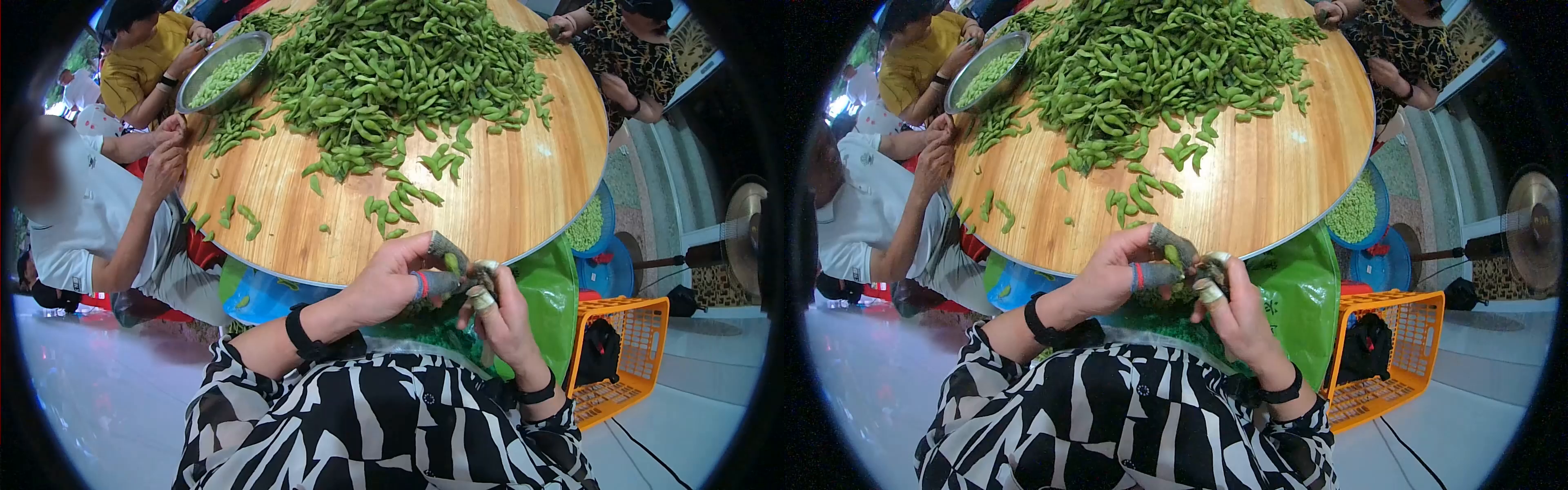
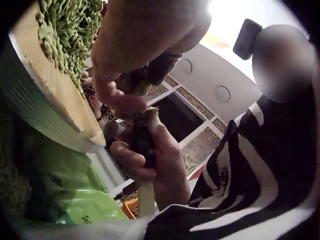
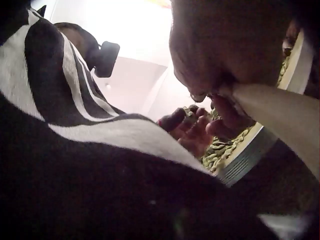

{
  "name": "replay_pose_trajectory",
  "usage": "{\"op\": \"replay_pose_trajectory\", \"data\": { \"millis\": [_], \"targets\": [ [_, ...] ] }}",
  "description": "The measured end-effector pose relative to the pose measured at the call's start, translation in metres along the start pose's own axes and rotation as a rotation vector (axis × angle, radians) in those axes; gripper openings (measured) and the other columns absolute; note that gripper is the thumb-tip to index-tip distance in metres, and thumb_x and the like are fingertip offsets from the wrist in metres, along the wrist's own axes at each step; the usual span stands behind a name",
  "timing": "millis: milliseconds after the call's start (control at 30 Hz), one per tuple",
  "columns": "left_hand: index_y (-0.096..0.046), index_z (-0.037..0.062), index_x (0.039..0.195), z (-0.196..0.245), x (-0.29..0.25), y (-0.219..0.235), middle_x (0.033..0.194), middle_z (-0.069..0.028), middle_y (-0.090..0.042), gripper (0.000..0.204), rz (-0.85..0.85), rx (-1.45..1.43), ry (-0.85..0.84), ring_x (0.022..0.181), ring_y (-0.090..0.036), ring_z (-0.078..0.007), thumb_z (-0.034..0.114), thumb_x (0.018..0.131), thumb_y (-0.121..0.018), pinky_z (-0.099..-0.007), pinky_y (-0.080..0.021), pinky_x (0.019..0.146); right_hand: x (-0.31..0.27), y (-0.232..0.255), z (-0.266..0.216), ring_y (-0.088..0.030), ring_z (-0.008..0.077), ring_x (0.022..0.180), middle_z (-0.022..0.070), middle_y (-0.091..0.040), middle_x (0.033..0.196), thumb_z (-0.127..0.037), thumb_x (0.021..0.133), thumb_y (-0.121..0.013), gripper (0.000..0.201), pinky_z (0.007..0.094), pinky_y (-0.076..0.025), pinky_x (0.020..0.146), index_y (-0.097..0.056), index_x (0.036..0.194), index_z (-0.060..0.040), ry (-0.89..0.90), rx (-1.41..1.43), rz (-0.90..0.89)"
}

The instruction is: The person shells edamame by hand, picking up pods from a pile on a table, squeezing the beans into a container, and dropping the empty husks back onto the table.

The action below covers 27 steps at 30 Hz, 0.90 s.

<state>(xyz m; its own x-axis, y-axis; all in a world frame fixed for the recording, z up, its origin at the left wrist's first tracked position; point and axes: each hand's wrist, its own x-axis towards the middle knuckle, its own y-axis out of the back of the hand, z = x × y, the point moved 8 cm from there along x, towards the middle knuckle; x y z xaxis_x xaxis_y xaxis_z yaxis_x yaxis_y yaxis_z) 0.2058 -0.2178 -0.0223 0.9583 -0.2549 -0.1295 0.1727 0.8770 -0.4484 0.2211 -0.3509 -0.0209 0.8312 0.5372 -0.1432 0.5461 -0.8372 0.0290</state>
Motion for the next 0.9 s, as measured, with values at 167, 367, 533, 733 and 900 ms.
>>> {"op": "replay_pose_trajectory", "data": {
  "millis": [167, 367, 533, 733, 900],
  "targets": [
    [-0.065, 0.0025, 0.104, 0.002, 0.0, 0.001, 0.084, 0.0004, -0.064, 0.018, 0.074, 0.001, 0.026, 0.071, -0.057, -0.0056, 0.006, 0.086, -0.066, -0.0192, -0.044, 0.058, -0.006, 0.006, -0.002, -0.042, 0.0052, 0.05, 0.001, -0.054, 0.072, -0.018, 0.099, -0.037, 0.042, 0.0194, -0.036, 0.046, -0.041, 0.137, -0.0035, -0.058, -0.059, -0.084],
    [-0.069, 0.0013, 0.103, -0.002, 0.001, 0.0, 0.081, 0.0027, -0.065, 0.019, 0.061, 0.157, -0.016, 0.068, -0.053, -0.0019, 0.008, 0.085, -0.068, -0.0173, -0.04, 0.058, -0.004, -0.004, 0.0, -0.043, 0.0052, 0.05, 0.0019, -0.053, 0.072, -0.017, 0.1, -0.038, 0.044, 0.0183, -0.034, 0.043, -0.036, 0.142, -0.0016, -0.071, 0.308, -0.184],
    [-0.069, 0.0007, 0.103, -0.004, 0.002, 0.003, 0.083, 0.0028, -0.065, 0.021, 0.106, 0.129, 0.046, 0.065, -0.051, -0.001, 0.008, 0.083, -0.069, -0.017, -0.04, 0.055, -0.004, -0.012, -0.002, -0.039, 0.0077, 0.043, 0.0055, -0.05, 0.062, -0.023, 0.099, -0.043, 0.048, 0.0206, -0.032, 0.04, -0.037, 0.138, 0.0036, -0.127, 0.489, -0.194],
    [-0.067, -0.0029, 0.102, -0.005, 0.0, 0.006, 0.092, -0.0028, -0.067, 0.018, 0.169, 0.107, 0.115, 0.079, -0.058, -0.0058, 0.001, 0.085, -0.065, -0.0211, -0.048, 0.068, -0.002, -0.012, 0.003, -0.037, 0.0065, 0.044, 0.0036, -0.048, 0.061, -0.021, 0.099, -0.045, 0.045, 0.0202, -0.031, 0.04, -0.04, 0.138, 0.0018, -0.138, 0.543, -0.215],
    [-0.065, -0.002, 0.103, -0.002, 0.001, 0.008, 0.092, -0.002, -0.066, 0.019, 0.116, 0.286, -0.11, 0.086, -0.059, -0.0076, 0.004, 0.085, -0.067, -0.0234, -0.049, 0.077, -0.003, -0.014, 0.003, -0.038, 0.0048, 0.047, 0.0003, -0.047, 0.066, -0.013, 0.098, -0.043, 0.039, 0.0186, -0.031, 0.04, -0.044, 0.134, 0.0013, -0.177, 0.488, -0.168]
  ]
}}
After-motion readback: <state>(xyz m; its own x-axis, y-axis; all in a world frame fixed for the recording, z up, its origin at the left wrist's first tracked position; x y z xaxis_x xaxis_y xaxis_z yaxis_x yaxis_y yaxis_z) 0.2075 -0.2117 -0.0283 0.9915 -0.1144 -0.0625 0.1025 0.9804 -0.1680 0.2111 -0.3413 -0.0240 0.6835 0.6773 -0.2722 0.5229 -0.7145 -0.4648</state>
